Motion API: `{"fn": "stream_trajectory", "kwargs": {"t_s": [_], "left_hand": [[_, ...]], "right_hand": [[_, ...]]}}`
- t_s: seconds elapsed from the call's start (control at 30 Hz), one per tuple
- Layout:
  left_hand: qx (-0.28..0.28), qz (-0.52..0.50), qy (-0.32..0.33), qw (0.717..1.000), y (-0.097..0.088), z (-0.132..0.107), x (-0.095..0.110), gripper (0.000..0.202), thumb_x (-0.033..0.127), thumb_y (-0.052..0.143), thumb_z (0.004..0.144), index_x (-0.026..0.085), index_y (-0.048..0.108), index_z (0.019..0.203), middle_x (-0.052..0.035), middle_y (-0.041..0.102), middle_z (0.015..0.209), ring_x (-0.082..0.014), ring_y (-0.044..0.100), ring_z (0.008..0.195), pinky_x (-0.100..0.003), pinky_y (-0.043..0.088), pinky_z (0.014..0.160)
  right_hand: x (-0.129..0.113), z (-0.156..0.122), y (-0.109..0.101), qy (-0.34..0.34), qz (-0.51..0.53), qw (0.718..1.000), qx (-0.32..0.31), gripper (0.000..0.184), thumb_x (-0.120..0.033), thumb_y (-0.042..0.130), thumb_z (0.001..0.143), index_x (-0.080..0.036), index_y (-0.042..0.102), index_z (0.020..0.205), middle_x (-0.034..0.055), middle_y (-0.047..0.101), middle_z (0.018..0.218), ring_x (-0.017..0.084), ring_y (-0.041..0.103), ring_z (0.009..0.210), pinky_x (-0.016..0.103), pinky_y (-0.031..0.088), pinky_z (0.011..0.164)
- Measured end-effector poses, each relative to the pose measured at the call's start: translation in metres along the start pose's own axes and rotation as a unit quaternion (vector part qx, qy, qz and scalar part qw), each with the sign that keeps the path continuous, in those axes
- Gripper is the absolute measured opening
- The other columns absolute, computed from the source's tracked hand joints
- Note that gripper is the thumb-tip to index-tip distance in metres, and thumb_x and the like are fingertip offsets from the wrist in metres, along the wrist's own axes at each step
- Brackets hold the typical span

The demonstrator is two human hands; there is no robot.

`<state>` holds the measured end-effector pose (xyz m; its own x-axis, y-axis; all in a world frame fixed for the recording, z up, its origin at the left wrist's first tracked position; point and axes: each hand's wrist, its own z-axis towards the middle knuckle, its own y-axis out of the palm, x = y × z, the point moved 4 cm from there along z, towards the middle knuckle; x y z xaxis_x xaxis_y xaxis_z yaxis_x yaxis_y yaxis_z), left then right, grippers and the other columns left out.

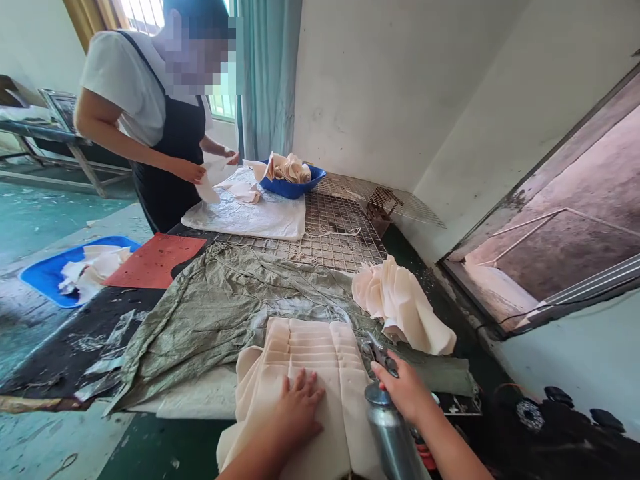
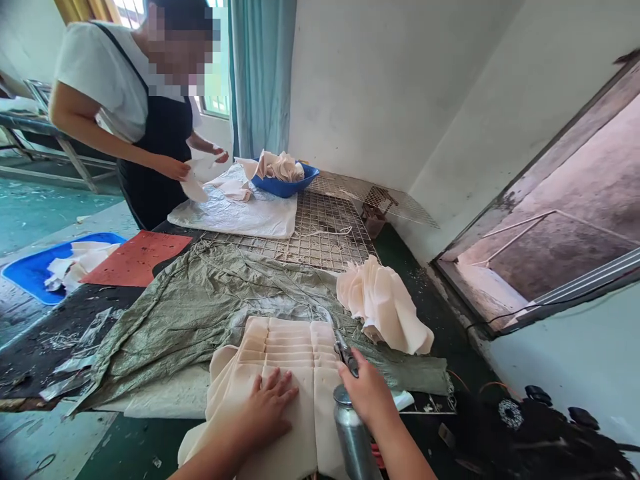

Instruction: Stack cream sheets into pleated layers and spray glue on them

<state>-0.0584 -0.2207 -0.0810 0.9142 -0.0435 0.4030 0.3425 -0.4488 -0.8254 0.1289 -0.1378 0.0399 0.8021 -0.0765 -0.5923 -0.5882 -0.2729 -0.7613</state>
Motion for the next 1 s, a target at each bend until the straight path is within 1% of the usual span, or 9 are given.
{"fn": "stream_trajectory", "kwargs": {"t_s": [0.07,0.17,0.37,0.47,0.63,0.7,0.8,0.87,1.0], "left_hand": [[0.0,-0.001,0.0,1.0,-0.002,0.0,0.001,0.068,0.043,0.054,0.071,0.027,0.038,0.135,-0.0073,0.023,0.151,-0.0348,0.01,0.138,-0.066,0.008,0.105],[-0.006,-0.005,-0.007,1.0,-0.003,0.0,0.001,0.068,0.044,0.054,0.071,0.028,0.038,0.135,-0.0061,0.022,0.151,-0.0345,0.009,0.138,-0.065,0.007,0.105],[0.007,-0.005,-0.001,1.0,-0.005,-0.004,0.0,0.068,0.045,0.055,0.071,0.026,0.039,0.135,-0.0068,0.025,0.15,-0.0334,0.013,0.138,-0.062,0.01,0.107],[0.016,-0.008,0.015,1.0,-0.009,-0.009,-0.002,0.063,0.042,0.051,0.075,0.022,0.041,0.134,-0.0091,0.032,0.147,-0.033,0.018,0.137,-0.059,0.015,0.108],[0.05,-0.015,0.056,0.997,-0.015,-0.017,-0.004,0.045,0.032,0.04,0.084,0.025,0.049,0.127,-0.0066,0.045,0.139,-0.0303,0.029,0.133,-0.052,0.018,0.109],[0.048,-0.014,0.056,0.997,-0.014,-0.017,-0.005,0.046,0.031,0.041,0.083,0.026,0.049,0.128,-0.0066,0.044,0.14,-0.0301,0.028,0.133,-0.052,0.018,0.109],[0.024,-0.001,0.047,0.999,-0.012,-0.015,-0.007,0.057,0.036,0.051,0.077,0.023,0.043,0.132,-0.0097,0.036,0.144,-0.0313,0.023,0.135,-0.055,0.02,0.107],[0.013,0.007,0.045,0.999,-0.013,-0.014,-0.006,0.063,0.038,0.055,0.073,0.023,0.042,0.133,-0.0104,0.03,0.147,-0.0315,0.02,0.137,-0.057,0.019,0.108],[-0.009,0.006,0.035,0.999,-0.02,-0.015,-0.003,0.061,0.035,0.053,0.074,0.021,0.043,0.132,-0.0103,0.026,0.149,-0.0308,0.018,0.138,-0.057,0.018,0.108]], "right_hand": [[0.01,-0.003,-0.003,-0.005,-0.003,1.0,0.004,0.047,-0.045,0.048,0.077,-0.022,0.059,0.116,0.003,0.068,0.07,0.024,0.065,0.073,0.033,0.047,0.067],[0.003,-0.013,0.002,-0.024,-0.001,1.0,-0.002,0.046,-0.044,0.047,0.077,-0.021,0.059,0.115,0.0036,0.069,0.074,0.024,0.065,0.075,0.033,0.047,0.069],[-0.06,-0.033,0.024,-0.138,0.032,0.987,-0.081,0.043,-0.037,0.045,0.079,-0.019,0.059,0.116,0.0072,0.069,0.096,0.025,0.062,0.093,0.033,0.046,0.08],[-0.089,-0.04,0.035,-0.199,0.03,0.973,-0.116,0.041,-0.03,0.047,0.079,-0.02,0.057,0.117,0.008,0.066,0.108,0.024,0.06,0.1,0.032,0.044,0.087],[-0.113,-0.05,0.046,-0.265,0.042,0.949,-0.168,0.04,-0.028,0.05,0.079,-0.021,0.057,0.118,0.0064,0.066,0.109,0.023,0.06,0.1,0.032,0.043,0.09],[-0.111,-0.05,0.046,-0.259,0.044,0.95,-0.171,0.04,-0.027,0.05,0.079,-0.021,0.058,0.118,0.0067,0.066,0.109,0.023,0.06,0.1,0.032,0.043,0.089],[-0.095,-0.047,0.041,-0.226,0.044,0.961,-0.15,0.04,-0.027,0.049,0.079,-0.021,0.058,0.117,0.0076,0.066,0.11,0.023,0.06,0.1,0.032,0.044,0.088],[-0.078,-0.042,0.035,-0.195,0.041,0.972,-0.124,0.042,-0.029,0.049,0.078,-0.019,0.058,0.118,0.0088,0.065,0.112,0.024,0.059,0.102,0.034,0.043,0.09],[-0.032,-0.031,0.02,-0.126,0.034,0.99,-0.057,0.045,-0.036,0.047,0.079,-0.02,0.057,0.119,0.0077,0.068,0.105,0.025,0.061,0.097,0.036,0.045,0.086]]}}
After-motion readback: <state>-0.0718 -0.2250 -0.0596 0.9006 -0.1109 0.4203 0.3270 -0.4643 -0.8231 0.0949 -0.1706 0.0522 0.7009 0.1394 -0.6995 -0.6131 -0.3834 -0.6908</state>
